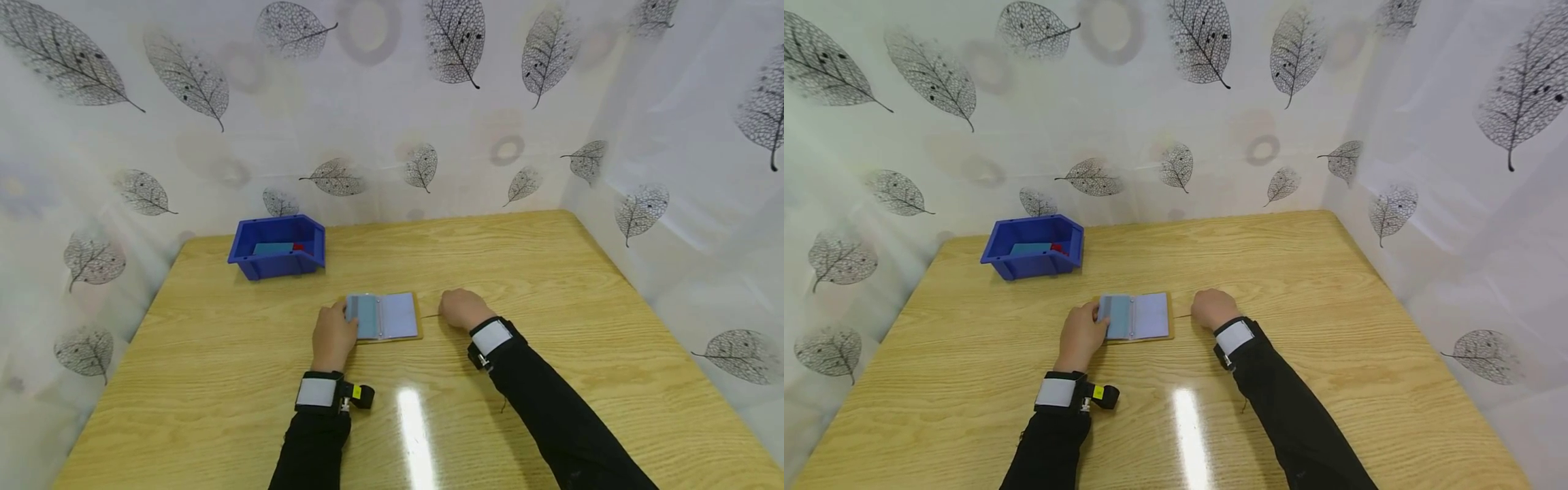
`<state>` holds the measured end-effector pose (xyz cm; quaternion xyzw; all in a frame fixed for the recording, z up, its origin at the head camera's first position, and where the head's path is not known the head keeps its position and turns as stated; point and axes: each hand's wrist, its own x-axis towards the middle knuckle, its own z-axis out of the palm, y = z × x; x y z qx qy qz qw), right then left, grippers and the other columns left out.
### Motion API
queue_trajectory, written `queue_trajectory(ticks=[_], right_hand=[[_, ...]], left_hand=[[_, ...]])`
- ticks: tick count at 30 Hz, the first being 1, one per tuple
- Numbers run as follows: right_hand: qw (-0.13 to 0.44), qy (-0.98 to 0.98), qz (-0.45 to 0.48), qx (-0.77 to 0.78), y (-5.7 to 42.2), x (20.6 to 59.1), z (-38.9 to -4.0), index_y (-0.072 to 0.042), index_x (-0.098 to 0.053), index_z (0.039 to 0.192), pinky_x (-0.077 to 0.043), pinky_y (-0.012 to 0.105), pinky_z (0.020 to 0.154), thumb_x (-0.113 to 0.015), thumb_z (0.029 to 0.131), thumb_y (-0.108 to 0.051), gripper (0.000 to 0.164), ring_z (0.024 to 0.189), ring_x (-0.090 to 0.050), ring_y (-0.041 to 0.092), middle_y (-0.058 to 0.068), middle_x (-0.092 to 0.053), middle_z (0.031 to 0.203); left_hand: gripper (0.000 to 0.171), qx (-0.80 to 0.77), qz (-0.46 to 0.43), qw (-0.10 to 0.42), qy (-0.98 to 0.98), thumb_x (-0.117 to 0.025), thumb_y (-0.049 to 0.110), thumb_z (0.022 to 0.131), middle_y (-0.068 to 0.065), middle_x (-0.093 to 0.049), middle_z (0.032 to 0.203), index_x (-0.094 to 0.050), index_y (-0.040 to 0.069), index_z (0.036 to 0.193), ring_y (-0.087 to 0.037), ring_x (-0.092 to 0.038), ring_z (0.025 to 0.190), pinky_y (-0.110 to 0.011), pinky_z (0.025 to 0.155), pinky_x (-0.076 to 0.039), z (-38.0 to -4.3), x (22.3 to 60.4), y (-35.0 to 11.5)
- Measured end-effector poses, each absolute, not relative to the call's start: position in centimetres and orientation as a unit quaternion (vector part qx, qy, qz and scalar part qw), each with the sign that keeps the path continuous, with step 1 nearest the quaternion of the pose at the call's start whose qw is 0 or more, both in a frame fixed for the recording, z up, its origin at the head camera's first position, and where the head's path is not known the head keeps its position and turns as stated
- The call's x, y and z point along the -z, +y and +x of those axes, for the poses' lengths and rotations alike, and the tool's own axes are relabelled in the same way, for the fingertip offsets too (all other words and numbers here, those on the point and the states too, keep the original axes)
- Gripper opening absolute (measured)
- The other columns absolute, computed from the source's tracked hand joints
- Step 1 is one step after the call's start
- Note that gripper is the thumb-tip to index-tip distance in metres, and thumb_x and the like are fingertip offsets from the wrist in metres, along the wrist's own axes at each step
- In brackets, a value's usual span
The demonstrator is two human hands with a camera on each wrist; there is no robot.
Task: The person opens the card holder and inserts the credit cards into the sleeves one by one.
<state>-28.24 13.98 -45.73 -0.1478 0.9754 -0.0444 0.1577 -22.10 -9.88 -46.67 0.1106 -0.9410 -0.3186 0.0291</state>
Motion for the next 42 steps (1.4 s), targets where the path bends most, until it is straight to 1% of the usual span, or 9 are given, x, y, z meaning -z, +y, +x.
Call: queue_trajectory(ticks=[7, 17, 22, 25, 28, 33, 35, 39, 42], right_hand=[[0.154, 0.975, -0.154, 0.043, 14.0, 45.4, -28.1, -0.003, -0.061, 0.08, -0.038, 0.03, 0.054, -0.049, 0.098, -0.01, 0.023, 0.06, -0.045, 0.021, 0.008, -0.053, 0.068], [0.161, 0.976, -0.142, 0.046, 14.1, 45.6, -28.1, -0.004, -0.061, 0.082, -0.037, 0.029, 0.053, -0.048, 0.099, -0.012, 0.023, 0.059, -0.046, 0.02, 0.007, -0.051, 0.067], [0.162, 0.975, -0.147, 0.046, 14.2, 45.8, -28.2, -0.004, -0.061, 0.081, -0.036, 0.029, 0.054, -0.048, 0.099, -0.012, 0.023, 0.06, -0.045, 0.02, 0.007, -0.052, 0.068], [0.157, 0.975, -0.152, 0.049, 14.2, 45.9, -28.3, -0.004, -0.061, 0.079, -0.036, 0.029, 0.054, -0.049, 0.098, -0.011, 0.024, 0.06, -0.045, 0.02, 0.007, -0.052, 0.068], [0.153, 0.974, -0.16, 0.051, 14.1, 46.1, -28.3, -0.004, -0.06, 0.077, -0.036, 0.03, 0.054, -0.049, 0.098, -0.01, 0.024, 0.059, -0.045, 0.021, 0.007, -0.051, 0.067], [0.157, 0.974, -0.154, 0.052, 14.0, 46.2, -28.2, -0.006, -0.057, 0.073, -0.034, 0.03, 0.053, -0.049, 0.098, -0.011, 0.027, 0.058, -0.043, 0.019, 0.006, -0.048, 0.065], [0.16, 0.974, -0.151, 0.054, 14.1, 46.1, -28.1, -0.007, -0.057, 0.071, -0.034, 0.03, 0.053, -0.049, 0.098, -0.011, 0.028, 0.057, -0.042, 0.019, 0.006, -0.048, 0.065], [0.157, 0.974, -0.151, 0.069, 14.2, 45.9, -27.9, -0.007, -0.057, 0.068, -0.032, 0.029, 0.053, -0.05, 0.096, -0.01, 0.029, 0.056, -0.041, 0.019, 0.006, -0.049, 0.064], [0.151, 0.974, -0.152, 0.075, 14.0, 45.9, -27.8, -0.007, -0.059, 0.068, -0.032, 0.029, 0.053, -0.052, 0.095, -0.01, 0.028, 0.056, -0.041, 0.019, 0.006, -0.049, 0.065]], left_hand=[[0.042, 0.326, 0.107, 0.029, -0.939, -0.067, 0.013, 0.091, -0.025, -0.06, 0.109, -0.058, -0.006, 0.127, -0.037, -0.059, 0.102, -0.048, 0.084, -0.049, -22.1, 46.9, -10.1], [0.041, 0.328, 0.107, 0.027, -0.938, -0.066, 0.014, 0.091, -0.025, -0.059, 0.109, -0.058, -0.005, 0.126, -0.037, -0.06, 0.1, -0.048, 0.082, -0.05, -22.0, 47.1, -10.0], [0.039, 0.341, 0.105, 0.036, -0.934, -0.066, 0.012, 0.089, -0.024, -0.062, 0.109, -0.061, -0.005, 0.124, -0.038, -0.06, 0.1, -0.048, 0.083, -0.05, -22.2, 47.1, -10.3], [0.038, 0.359, 0.089, 0.064, -0.927, -0.064, 0.009, 0.087, -0.024, -0.064, 0.106, -0.061, -0.006, 0.122, -0.039, -0.06, 0.099, -0.049, 0.084, -0.049, -22.8, 47.3, -11.3], [0.037, 0.402, 0.095, 0.11, -0.904, -0.061, 0.005, 0.086, -0.024, -0.064, 0.106, -0.061, -0.007, 0.121, -0.039, -0.063, 0.097, -0.049, 0.085, -0.049, -23.8, 47.2, -12.7], [0.031, 0.5, 0.172, 0.199, -0.825, -0.062, 0.005, 0.09, -0.022, -0.062, 0.112, -0.061, -0.006, 0.119, -0.035, -0.063, 0.098, -0.046, 0.084, -0.05, -26.1, 47.1, -15.0], [0.028, 0.532, 0.205, 0.228, -0.789, -0.062, 0.007, 0.092, -0.02, -0.062, 0.111, -0.061, -0.005, 0.117, -0.033, -0.061, 0.099, -0.041, 0.083, -0.048, -27.1, 47.0, -15.5], [0.027, 0.577, 0.264, 0.239, -0.735, -0.062, 0.015, 0.094, -0.017, -0.062, 0.107, -0.061, -0.004, 0.114, -0.027, -0.057, 0.097, -0.032, 0.081, -0.043, -29.0, 46.6, -15.9], [0.031, 0.586, 0.295, 0.216, -0.723, -0.062, 0.019, 0.094, -0.019, -0.064, 0.109, -0.064, -0.004, 0.115, -0.028, -0.057, 0.099, -0.034, 0.085, -0.045, -30.1, 46.6, -16.2]])
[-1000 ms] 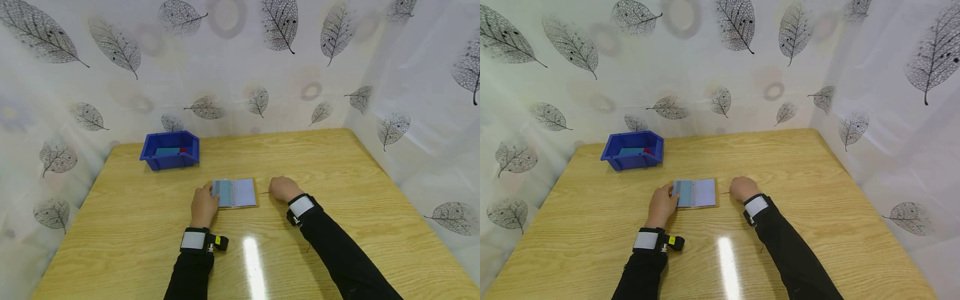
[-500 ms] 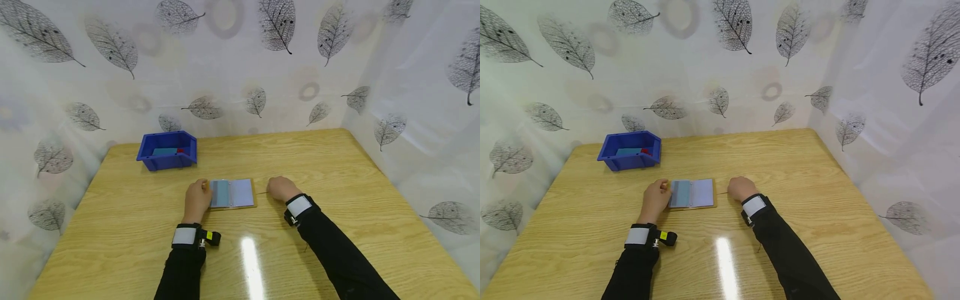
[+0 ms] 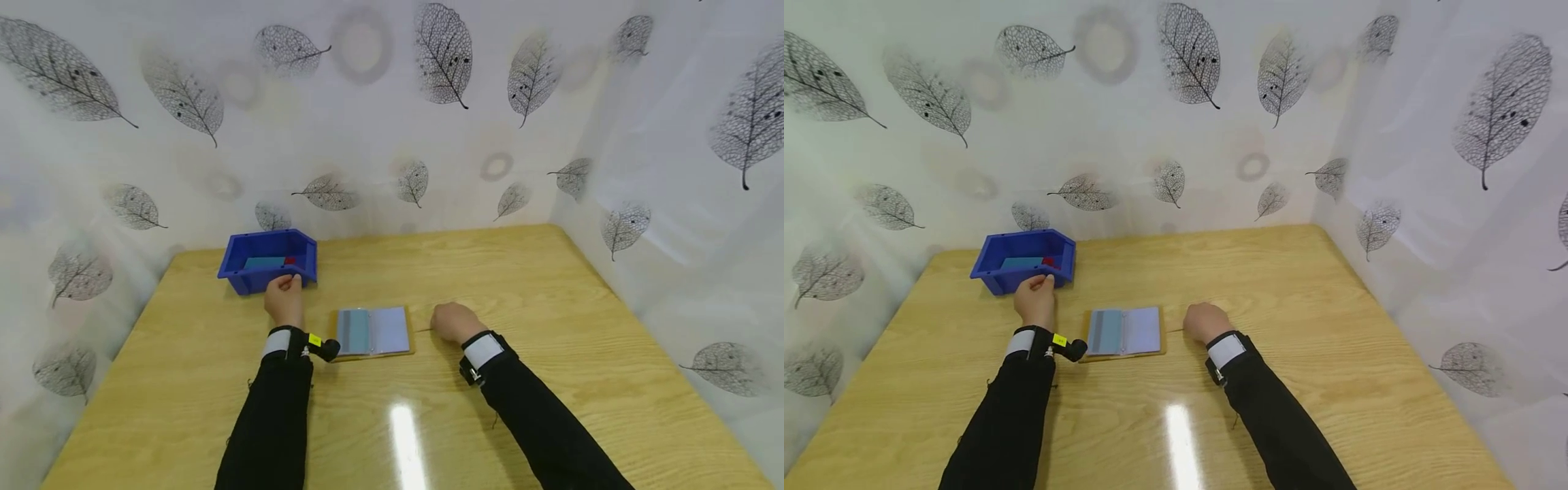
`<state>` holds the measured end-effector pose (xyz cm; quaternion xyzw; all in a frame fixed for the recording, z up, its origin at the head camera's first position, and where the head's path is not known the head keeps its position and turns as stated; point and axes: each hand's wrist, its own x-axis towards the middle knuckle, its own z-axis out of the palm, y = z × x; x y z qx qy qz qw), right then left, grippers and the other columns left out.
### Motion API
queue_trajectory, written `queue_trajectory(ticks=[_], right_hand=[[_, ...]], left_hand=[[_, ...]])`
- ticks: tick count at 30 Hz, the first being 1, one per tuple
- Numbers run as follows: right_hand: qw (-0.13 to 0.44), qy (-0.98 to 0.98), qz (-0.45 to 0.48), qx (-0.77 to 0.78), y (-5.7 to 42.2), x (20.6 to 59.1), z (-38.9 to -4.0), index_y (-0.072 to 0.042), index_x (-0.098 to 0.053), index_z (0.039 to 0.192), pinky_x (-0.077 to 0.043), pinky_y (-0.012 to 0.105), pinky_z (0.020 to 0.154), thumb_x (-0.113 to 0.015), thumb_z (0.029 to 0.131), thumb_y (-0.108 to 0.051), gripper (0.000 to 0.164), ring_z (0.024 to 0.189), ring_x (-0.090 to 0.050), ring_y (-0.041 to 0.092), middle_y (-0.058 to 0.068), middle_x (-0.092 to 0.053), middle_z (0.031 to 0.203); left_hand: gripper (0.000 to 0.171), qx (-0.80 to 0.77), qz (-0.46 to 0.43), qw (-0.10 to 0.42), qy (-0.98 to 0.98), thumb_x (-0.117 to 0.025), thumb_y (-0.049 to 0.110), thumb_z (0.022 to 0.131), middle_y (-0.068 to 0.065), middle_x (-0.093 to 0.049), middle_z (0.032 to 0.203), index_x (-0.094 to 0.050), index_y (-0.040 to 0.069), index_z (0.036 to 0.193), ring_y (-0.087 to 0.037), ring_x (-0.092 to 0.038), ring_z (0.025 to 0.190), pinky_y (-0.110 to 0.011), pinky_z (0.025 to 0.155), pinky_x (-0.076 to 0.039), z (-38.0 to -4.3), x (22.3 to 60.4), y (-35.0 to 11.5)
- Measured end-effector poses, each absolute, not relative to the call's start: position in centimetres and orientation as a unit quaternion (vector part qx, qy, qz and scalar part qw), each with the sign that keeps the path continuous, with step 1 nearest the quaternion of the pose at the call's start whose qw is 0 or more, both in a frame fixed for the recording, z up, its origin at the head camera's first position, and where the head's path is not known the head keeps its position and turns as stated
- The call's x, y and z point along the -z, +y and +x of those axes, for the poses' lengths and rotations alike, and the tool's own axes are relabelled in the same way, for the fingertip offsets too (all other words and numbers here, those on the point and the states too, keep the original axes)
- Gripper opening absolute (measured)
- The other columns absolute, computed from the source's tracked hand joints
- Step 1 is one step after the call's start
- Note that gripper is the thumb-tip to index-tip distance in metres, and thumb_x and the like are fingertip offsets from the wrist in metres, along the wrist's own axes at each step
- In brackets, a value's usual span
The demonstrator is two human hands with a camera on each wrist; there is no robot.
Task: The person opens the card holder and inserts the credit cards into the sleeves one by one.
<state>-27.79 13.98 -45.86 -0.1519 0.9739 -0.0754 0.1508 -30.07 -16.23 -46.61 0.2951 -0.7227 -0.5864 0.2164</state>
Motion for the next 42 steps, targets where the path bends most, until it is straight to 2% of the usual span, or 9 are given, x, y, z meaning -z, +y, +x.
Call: queue_trajectory(ticks=[5, 12, 17, 23, 29, 33, 36, 39, 42], right_hand=[[0.149, 0.973, -0.156, 0.08, 13.2, 47.0, -27.4, -0.009, -0.06, 0.068, -0.033, 0.029, 0.054, -0.055, 0.094, -0.01, 0.026, 0.059, -0.042, 0.02, 0.006, -0.052, 0.067], [0.147, 0.974, -0.154, 0.073, 12.8, 47.3, -27.0, -0.009, -0.055, 0.061, -0.035, 0.031, 0.054, -0.054, 0.094, -0.01, 0.033, 0.059, -0.044, 0.021, 0.007, -0.052, 0.066], [0.143, 0.975, -0.154, 0.07, 12.7, 47.4, -27.2, -0.01, -0.052, 0.059, -0.033, 0.029, 0.052, -0.055, 0.096, -0.013, 0.037, 0.056, -0.043, 0.02, 0.005, -0.048, 0.06], [0.143, 0.974, -0.162, 0.073, 12.9, 47.2, -27.3, -0.01, -0.05, 0.061, -0.032, 0.029, 0.051, -0.053, 0.097, -0.013, 0.036, 0.055, -0.041, 0.02, 0.005, -0.046, 0.06], [0.139, 0.974, -0.164, 0.069, 13.3, 46.8, -27.6, -0.009, -0.053, 0.064, -0.035, 0.031, 0.052, -0.052, 0.097, -0.012, 0.033, 0.057, -0.044, 0.021, 0.006, -0.049, 0.063], [0.141, 0.975, -0.159, 0.066, 13.6, 46.7, -27.9, -0.009, -0.054, 0.064, -0.036, 0.031, 0.053, -0.051, 0.097, -0.012, 0.033, 0.058, -0.045, 0.021, 0.007, -0.05, 0.064], [0.146, 0.975, -0.157, 0.062, 13.8, 46.7, -28.0, -0.009, -0.055, 0.065, -0.036, 0.031, 0.053, -0.05, 0.097, -0.013, 0.033, 0.059, -0.044, 0.021, 0.006, -0.05, 0.065], [0.148, 0.974, -0.161, 0.065, 14.1, 46.6, -28.2, -0.008, -0.056, 0.065, -0.035, 0.03, 0.053, -0.051, 0.097, -0.013, 0.033, 0.057, -0.043, 0.02, 0.006, -0.049, 0.063], [0.144, 0.974, -0.162, 0.069, 14.4, 46.5, -28.4, -0.008, -0.056, 0.064, -0.034, 0.03, 0.053, -0.051, 0.096, -0.011, 0.032, 0.055, -0.04, 0.02, 0.005, -0.045, 0.06]], left_hand=[[0.031, 0.566, 0.327, 0.2, -0.73, -0.065, 0.02, 0.093, -0.021, -0.067, 0.113, -0.069, -0.004, 0.11, -0.035, -0.058, 0.108, -0.044, 0.095, -0.043, -30.6, 47.2, -16.8], [0.035, 0.623, 0.324, 0.177, -0.689, -0.066, 0.018, 0.091, -0.019, -0.063, 0.124, -0.066, -0.003, 0.119, -0.031, -0.054, 0.117, -0.041, 0.102, -0.04, -31.5, 47.5, -16.4], [0.04, 0.629, 0.314, 0.167, -0.691, -0.064, 0.021, 0.093, -0.02, -0.062, 0.118, -0.059, -0.006, 0.122, -0.029, -0.055, 0.106, -0.04, 0.095, -0.042, -31.0, 47.3, -16.0], [0.045, 0.563, 0.298, 0.146, -0.757, -0.062, 0.033, 0.094, -0.019, -0.057, 0.11, -0.055, -0.005, 0.116, -0.033, -0.052, 0.101, -0.044, 0.09, -0.041, -29.3, 47.5, -16.9], [0.032, 0.48, 0.232, 0.102, -0.84, -0.059, 0.023, 0.092, -0.02, -0.055, 0.1, -0.054, -0.007, 0.104, -0.033, -0.05, 0.091, -0.041, 0.076, -0.041, -28.1, 47.1, -19.5], [0.024, 0.447, 0.205, 0.107, -0.864, -0.06, 0.019, 0.09, -0.015, -0.054, 0.089, -0.055, -0.004, 0.092, -0.029, -0.049, 0.082, -0.034, 0.066, -0.037, -26.8, 46.3, -21.3], [0.023, 0.434, 0.205, 0.099, -0.872, -0.059, 0.02, 0.091, -0.012, -0.052, 0.084, -0.053, -0.003, 0.089, -0.027, -0.047, 0.079, -0.033, 0.064, -0.036, -25.5, 45.9, -22.9], [0.031, 0.424, 0.218, 0.05, -0.877, -0.054, 0.025, 0.095, -0.017, -0.054, 0.092, -0.054, -0.005, 0.099, -0.029, -0.047, 0.084, -0.035, 0.067, -0.038, -24.3, 45.4, -24.5], [0.046, 0.42, 0.228, 0.002, -0.879, -0.052, 0.029, 0.097, -0.027, -0.054, 0.113, -0.049, -0.009, 0.123, -0.037, -0.051, 0.098, -0.042, 0.078, -0.046, -23.7, 44.7, -25.6]])
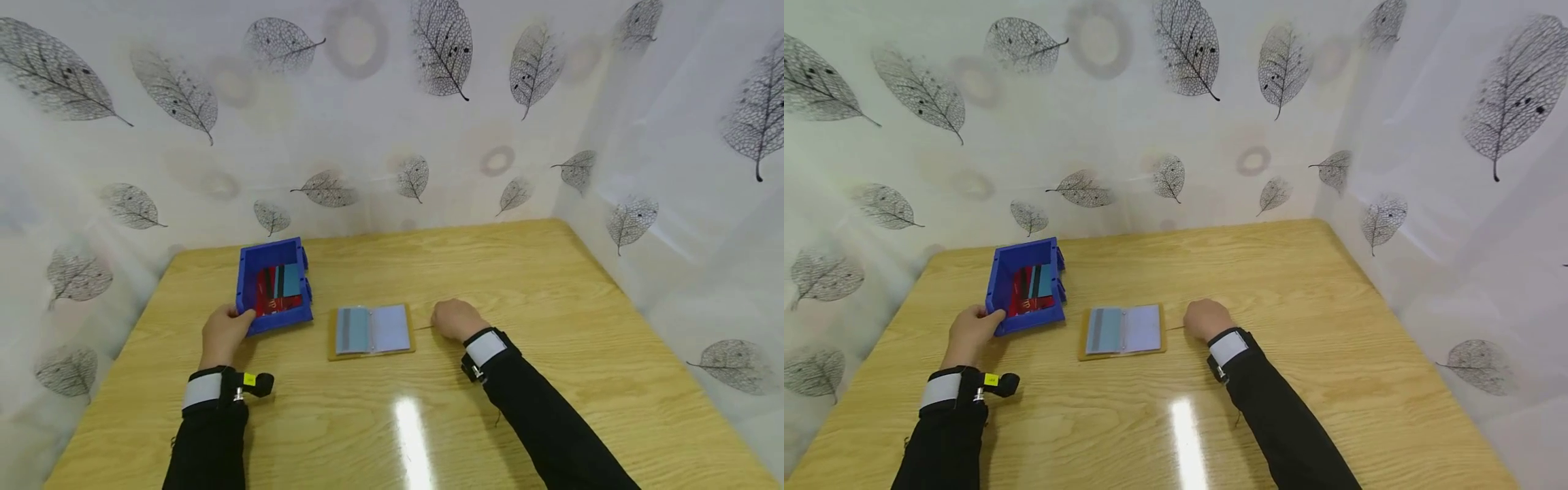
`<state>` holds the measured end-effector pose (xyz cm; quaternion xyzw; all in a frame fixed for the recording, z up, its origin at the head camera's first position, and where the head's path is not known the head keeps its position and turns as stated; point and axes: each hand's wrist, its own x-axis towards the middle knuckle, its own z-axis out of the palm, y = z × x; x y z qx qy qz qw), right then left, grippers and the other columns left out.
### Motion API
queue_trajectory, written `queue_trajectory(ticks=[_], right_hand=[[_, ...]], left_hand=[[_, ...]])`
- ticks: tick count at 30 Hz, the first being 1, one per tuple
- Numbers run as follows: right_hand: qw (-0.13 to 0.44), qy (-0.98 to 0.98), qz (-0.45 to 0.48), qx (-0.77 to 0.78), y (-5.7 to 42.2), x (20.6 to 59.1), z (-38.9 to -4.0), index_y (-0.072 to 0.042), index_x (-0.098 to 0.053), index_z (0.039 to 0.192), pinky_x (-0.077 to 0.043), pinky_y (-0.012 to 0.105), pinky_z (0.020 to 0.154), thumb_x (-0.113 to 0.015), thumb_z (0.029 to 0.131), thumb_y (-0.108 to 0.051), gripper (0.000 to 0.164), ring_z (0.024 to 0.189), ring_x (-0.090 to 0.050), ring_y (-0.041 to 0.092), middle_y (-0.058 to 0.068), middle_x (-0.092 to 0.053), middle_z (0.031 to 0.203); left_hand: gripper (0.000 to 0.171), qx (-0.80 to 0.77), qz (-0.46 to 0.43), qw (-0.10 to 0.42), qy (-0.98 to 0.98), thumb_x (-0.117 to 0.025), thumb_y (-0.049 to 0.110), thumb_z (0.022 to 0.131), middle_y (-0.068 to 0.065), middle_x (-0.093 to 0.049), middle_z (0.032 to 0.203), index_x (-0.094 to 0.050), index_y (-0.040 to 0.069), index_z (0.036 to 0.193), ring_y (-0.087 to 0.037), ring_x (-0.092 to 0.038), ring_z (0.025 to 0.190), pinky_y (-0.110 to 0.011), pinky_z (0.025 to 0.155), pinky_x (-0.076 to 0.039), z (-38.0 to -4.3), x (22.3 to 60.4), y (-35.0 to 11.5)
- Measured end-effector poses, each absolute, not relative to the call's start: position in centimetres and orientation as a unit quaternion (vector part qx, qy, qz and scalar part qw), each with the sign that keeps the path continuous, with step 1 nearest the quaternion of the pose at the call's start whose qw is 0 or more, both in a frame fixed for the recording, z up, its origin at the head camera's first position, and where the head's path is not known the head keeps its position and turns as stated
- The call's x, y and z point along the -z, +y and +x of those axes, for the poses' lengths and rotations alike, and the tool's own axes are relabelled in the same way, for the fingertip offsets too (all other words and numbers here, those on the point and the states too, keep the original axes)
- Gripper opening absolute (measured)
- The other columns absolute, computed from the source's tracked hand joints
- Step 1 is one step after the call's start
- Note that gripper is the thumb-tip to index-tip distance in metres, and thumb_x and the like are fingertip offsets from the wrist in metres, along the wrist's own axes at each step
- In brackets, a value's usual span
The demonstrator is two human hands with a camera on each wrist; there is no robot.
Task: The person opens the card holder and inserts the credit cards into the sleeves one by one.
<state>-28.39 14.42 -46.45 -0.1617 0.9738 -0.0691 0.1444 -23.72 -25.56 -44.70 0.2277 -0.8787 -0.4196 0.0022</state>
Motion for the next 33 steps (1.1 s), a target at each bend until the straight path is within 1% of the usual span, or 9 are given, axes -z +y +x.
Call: queue_trajectory(ticks=[2, 4, 7, 9, 12, 17, 25, 28, 33], right_hand=[[0.145, 0.974, -0.161, 0.07, 14.3, 46.5, -28.4, -0.008, -0.056, 0.064, -0.033, 0.03, 0.053, -0.051, 0.095, -0.01, 0.031, 0.055, -0.039, 0.019, 0.004, -0.044, 0.059], [0.146, 0.974, -0.158, 0.071, 14.3, 46.4, -28.5, -0.009, -0.054, 0.064, -0.032, 0.03, 0.053, -0.051, 0.094, -0.01, 0.031, 0.055, -0.039, 0.019, 0.004, -0.043, 0.059], [0.148, 0.975, -0.152, 0.072, 14.6, 46.2, -28.5, -0.01, -0.052, 0.062, -0.032, 0.029, 0.052, -0.05, 0.094, -0.009, 0.032, 0.054, -0.039, 0.018, 0.003, -0.043, 0.059], [0.148, 0.975, -0.15, 0.075, 14.7, 46.0, -28.4, -0.01, -0.051, 0.06, -0.032, 0.029, 0.051, -0.051, 0.094, -0.009, 0.034, 0.053, -0.039, 0.018, 0.003, -0.043, 0.058], [0.143, 0.975, -0.153, 0.076, 14.7, 45.9, -28.3, -0.01, -0.05, 0.059, -0.032, 0.029, 0.052, -0.052, 0.093, -0.008, 0.034, 0.053, -0.039, 0.018, 0.003, -0.043, 0.058], [0.14, 0.975, -0.157, 0.077, 14.4, 46.1, -28.1, -0.011, -0.05, 0.059, -0.032, 0.028, 0.052, -0.052, 0.093, -0.008, 0.034, 0.053, -0.039, 0.018, 0.002, -0.042, 0.057], [0.149, 0.975, -0.152, 0.068, 14.1, 45.9, -28.0, -0.011, -0.049, 0.059, -0.032, 0.028, 0.051, -0.052, 0.095, -0.01, 0.036, 0.054, -0.041, 0.019, 0.003, -0.043, 0.058], [0.155, 0.975, -0.148, 0.063, 14.1, 45.8, -28.0, -0.009, -0.052, 0.061, -0.033, 0.028, 0.052, -0.052, 0.096, -0.01, 0.035, 0.055, -0.043, 0.019, 0.004, -0.047, 0.06], [0.159, 0.975, -0.143, 0.064, 14.1, 45.8, -28.1, -0.008, -0.054, 0.064, -0.034, 0.028, 0.053, -0.051, 0.096, -0.01, 0.032, 0.057, -0.045, 0.02, 0.006, -0.049, 0.063]], left_hand=[[0.054, 0.419, 0.234, 0.024, -0.877, -0.055, 0.027, 0.096, -0.031, -0.049, 0.127, -0.041, -0.008, 0.135, -0.042, -0.05, 0.11, -0.05, 0.088, -0.046, -23.6, 44.0, -25.8], [0.059, 0.416, 0.227, 0.088, -0.876, -0.061, 0.021, 0.093, -0.031, -0.045, 0.135, -0.037, -0.006, 0.14, -0.045, -0.045, 0.12, -0.054, 0.097, -0.04, -24.1, 43.4, -25.3], [0.052, 0.387, 0.174, 0.205, -0.882, -0.066, 0.011, 0.089, -0.028, -0.049, 0.131, -0.046, -0.005, 0.134, -0.044, -0.045, 0.121, -0.055, 0.1, -0.036, -26.0, 42.4, -23.6], [0.04, 0.356, 0.135, 0.232, -0.895, -0.065, 0.007, 0.089, -0.027, -0.056, 0.123, -0.055, -0.006, 0.125, -0.042, -0.05, 0.114, -0.054, 0.096, -0.039, -27.5, 42.0, -22.4], [0.032, 0.323, 0.102, 0.178, -0.924, -0.061, 0.007, 0.091, -0.027, -0.06, 0.116, -0.06, -0.006, 0.121, -0.042, -0.056, 0.107, -0.053, 0.09, -0.045, -29.4, 41.9, -21.1], [0.036, 0.273, 0.114, 0.081, -0.952, -0.059, 0.01, 0.092, -0.031, -0.06, 0.117, -0.059, -0.01, 0.122, -0.046, -0.056, 0.108, -0.056, 0.091, -0.046, -31.4, 43.6, -20.6], [0.052, 0.22, 0.161, 0.027, -0.962, -0.064, 0.02, 0.09, -0.039, -0.052, 0.121, -0.052, -0.014, 0.127, -0.053, -0.048, 0.113, -0.058, 0.097, -0.039, -32.3, 46.2, -21.0], [0.055, 0.24, 0.18, 0.022, -0.954, -0.067, 0.018, 0.087, -0.04, -0.047, 0.125, -0.049, -0.012, 0.131, -0.054, -0.045, 0.116, -0.06, 0.099, -0.037, -32.4, 46.5, -21.0], [0.063, 0.284, 0.201, 0.004, -0.938, -0.064, 0.01, 0.085, -0.044, -0.04, 0.128, -0.037, -0.015, 0.136, -0.059, -0.043, 0.115, -0.063, 0.097, -0.039, -32.6, 46.5, -20.9]])
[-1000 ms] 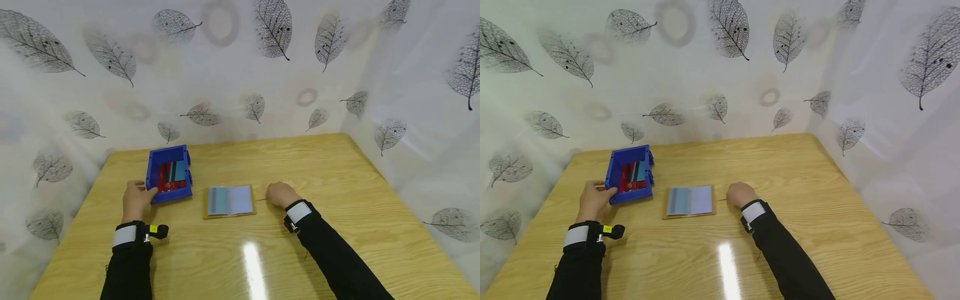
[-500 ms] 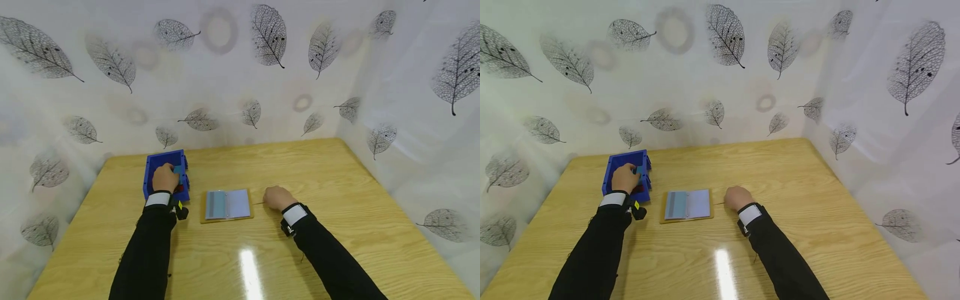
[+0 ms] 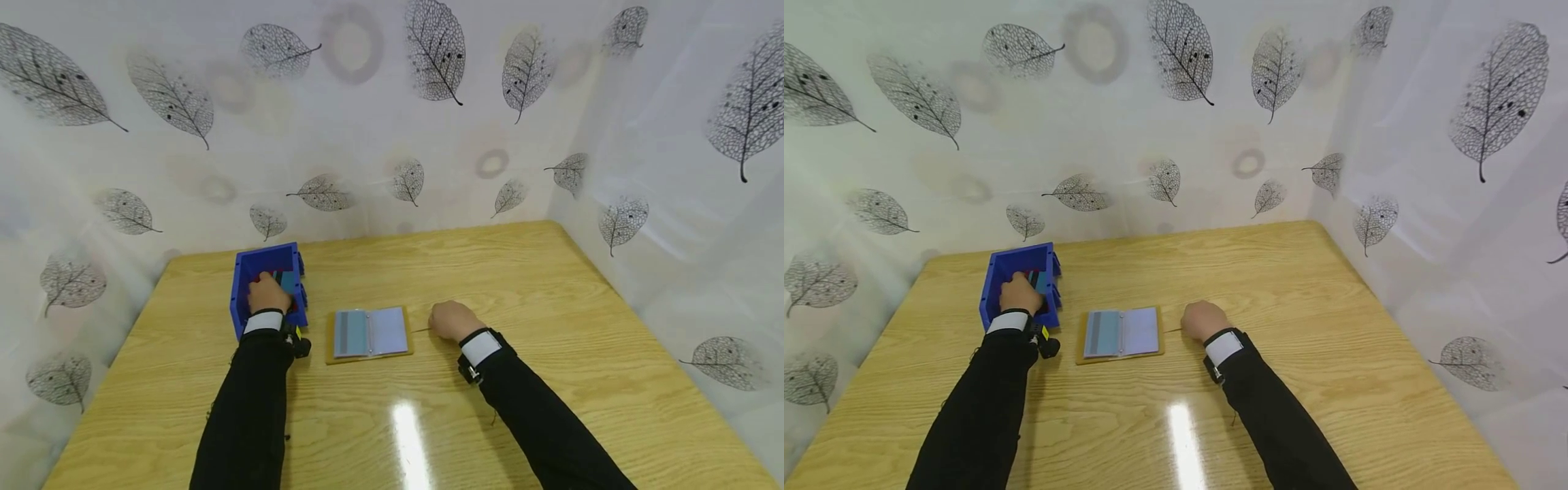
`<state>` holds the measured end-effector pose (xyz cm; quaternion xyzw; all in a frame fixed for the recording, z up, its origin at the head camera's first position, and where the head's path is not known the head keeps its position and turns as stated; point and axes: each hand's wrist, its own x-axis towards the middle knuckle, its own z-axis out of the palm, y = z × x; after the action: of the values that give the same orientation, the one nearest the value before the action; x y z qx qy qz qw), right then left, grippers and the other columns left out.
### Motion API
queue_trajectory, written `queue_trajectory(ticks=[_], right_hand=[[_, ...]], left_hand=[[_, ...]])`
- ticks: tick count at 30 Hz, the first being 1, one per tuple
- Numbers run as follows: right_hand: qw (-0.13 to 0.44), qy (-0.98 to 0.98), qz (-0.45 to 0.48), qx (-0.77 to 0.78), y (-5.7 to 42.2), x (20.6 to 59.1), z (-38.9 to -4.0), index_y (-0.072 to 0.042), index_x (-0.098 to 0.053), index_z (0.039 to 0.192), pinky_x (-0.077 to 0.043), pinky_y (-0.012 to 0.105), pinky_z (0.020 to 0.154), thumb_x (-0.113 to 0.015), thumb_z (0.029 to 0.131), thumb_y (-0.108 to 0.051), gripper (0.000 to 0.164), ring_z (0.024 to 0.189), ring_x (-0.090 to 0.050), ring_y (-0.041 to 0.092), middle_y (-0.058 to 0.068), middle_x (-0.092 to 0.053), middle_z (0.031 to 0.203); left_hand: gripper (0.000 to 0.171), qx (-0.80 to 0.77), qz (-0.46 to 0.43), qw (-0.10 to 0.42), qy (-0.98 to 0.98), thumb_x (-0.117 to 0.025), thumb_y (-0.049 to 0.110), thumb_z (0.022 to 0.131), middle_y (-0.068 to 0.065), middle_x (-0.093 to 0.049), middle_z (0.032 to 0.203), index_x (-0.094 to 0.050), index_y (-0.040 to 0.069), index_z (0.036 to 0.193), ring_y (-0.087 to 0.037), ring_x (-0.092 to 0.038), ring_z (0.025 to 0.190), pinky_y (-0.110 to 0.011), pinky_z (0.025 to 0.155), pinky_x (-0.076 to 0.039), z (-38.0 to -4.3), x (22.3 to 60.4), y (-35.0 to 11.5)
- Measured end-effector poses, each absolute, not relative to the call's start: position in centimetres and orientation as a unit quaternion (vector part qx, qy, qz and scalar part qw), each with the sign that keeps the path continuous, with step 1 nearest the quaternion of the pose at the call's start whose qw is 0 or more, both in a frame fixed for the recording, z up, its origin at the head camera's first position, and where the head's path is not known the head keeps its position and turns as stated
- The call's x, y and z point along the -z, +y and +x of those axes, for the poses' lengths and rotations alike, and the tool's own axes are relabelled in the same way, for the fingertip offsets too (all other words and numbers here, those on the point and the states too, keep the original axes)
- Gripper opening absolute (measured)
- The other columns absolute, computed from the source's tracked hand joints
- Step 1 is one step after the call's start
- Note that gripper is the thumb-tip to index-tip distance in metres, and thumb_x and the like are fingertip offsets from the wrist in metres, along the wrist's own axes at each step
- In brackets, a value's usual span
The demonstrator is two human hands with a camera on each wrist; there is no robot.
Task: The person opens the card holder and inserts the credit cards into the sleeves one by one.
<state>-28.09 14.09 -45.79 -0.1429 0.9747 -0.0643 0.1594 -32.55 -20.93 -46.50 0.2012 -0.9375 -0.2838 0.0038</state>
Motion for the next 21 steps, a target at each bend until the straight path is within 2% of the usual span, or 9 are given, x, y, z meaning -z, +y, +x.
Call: queue_trajectory(ticks=[6, 10, 16, 21], right_hand=[[0.157, 0.975, -0.145, 0.067, 13.9, 45.8, -28.0, -0.009, -0.052, 0.062, -0.034, 0.029, 0.053, -0.051, 0.095, -0.01, 0.033, 0.058, -0.044, 0.02, 0.007, -0.05, 0.064], [0.156, 0.975, -0.145, 0.065, 13.9, 46.0, -28.1, -0.009, -0.052, 0.061, -0.033, 0.029, 0.054, -0.052, 0.095, -0.01, 0.035, 0.058, -0.044, 0.021, 0.007, -0.05, 0.064], [0.153, 0.974, -0.153, 0.061, 14.0, 46.0, -28.1, -0.008, -0.056, 0.065, -0.036, 0.03, 0.056, -0.052, 0.095, -0.01, 0.03, 0.061, -0.045, 0.022, 0.008, -0.053, 0.068], [0.151, 0.975, -0.154, 0.058, 14.1, 45.8, -28.1, -0.006, -0.057, 0.065, -0.038, 0.031, 0.057, -0.052, 0.095, -0.011, 0.03, 0.062, -0.046, 0.023, 0.01, -0.055, 0.071]], left_hand=[[0.06, 0.29, 0.219, -0.001, -0.932, -0.059, 0.008, 0.087, -0.042, -0.039, 0.129, -0.035, -0.015, 0.137, -0.056, -0.047, 0.114, -0.061, 0.095, -0.042, -32.5, 46.3, -20.8], [0.052, 0.271, 0.227, 0.026, -0.935, -0.057, 0.009, 0.088, -0.037, -0.048, 0.123, -0.041, -0.011, 0.133, -0.051, -0.052, 0.11, -0.058, 0.092, -0.045, -32.4, 46.3, -20.6], [0.036, 0.306, 0.244, 0.082, -0.916, -0.054, 0.011, 0.09, -0.03, -0.061, 0.11, -0.05, -0.002, 0.124, -0.046, -0.06, 0.098, -0.055, 0.084, -0.048, -31.6, 45.1, -20.6], [0.027, 0.366, 0.236, 0.169, -0.884, -0.052, 0.01, 0.09, -0.026, -0.065, 0.106, -0.055, -0.002, 0.115, -0.043, -0.061, 0.095, -0.054, 0.082, -0.047, -30.6, 43.4, -20.2]])
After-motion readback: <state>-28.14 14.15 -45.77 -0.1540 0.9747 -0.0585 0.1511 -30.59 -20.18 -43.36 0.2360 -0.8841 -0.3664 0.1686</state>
